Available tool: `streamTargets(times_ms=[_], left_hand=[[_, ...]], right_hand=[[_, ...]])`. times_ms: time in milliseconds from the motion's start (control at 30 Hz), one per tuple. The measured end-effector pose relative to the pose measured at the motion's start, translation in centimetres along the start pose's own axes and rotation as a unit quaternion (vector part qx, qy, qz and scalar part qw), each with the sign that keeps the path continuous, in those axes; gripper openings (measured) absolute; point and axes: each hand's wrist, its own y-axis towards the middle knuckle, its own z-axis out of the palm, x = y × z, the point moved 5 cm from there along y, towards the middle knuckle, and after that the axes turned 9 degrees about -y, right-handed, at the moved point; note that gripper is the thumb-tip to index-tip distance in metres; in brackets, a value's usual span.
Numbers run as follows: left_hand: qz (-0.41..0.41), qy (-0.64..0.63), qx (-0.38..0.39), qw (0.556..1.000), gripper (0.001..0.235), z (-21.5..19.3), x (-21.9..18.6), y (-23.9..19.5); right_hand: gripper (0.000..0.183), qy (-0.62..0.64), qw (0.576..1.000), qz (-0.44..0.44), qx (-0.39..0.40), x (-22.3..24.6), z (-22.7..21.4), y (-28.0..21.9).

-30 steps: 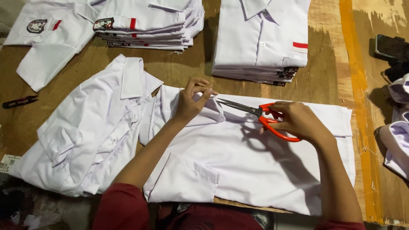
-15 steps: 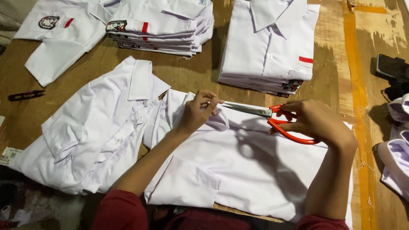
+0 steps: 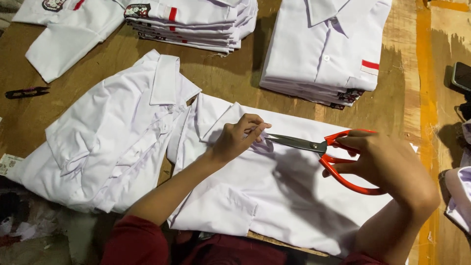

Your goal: Folding a white shirt and trimming loose threads with scissors on a wooden table in a factory.

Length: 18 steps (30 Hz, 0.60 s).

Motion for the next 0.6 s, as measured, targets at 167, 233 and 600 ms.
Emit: streamTargets(times_ms=[167, 233, 600], left_hand=[[0.054, 0.056, 0.024, 0.997, 0.022, 0.7, 0.9, -1.0], [0.084, 0.093, 0.039, 0.991, 0.027, 1.0, 1.6, -1.4], [0.254, 0.341, 0.044, 0.904, 0.05, 1.8, 0.8, -2.6]], right_hand=[[0.037, 0.0, 1.0, 0.018, -0.025, 0.5, 0.0, -0.9], [0.037, -0.001, 0.999, 0.004, -0.046, 0.6, 0.3, -0.8], [0.042, -0.136, 0.99, -0.013, -0.025, 1.4, 1.0, -1.0]])
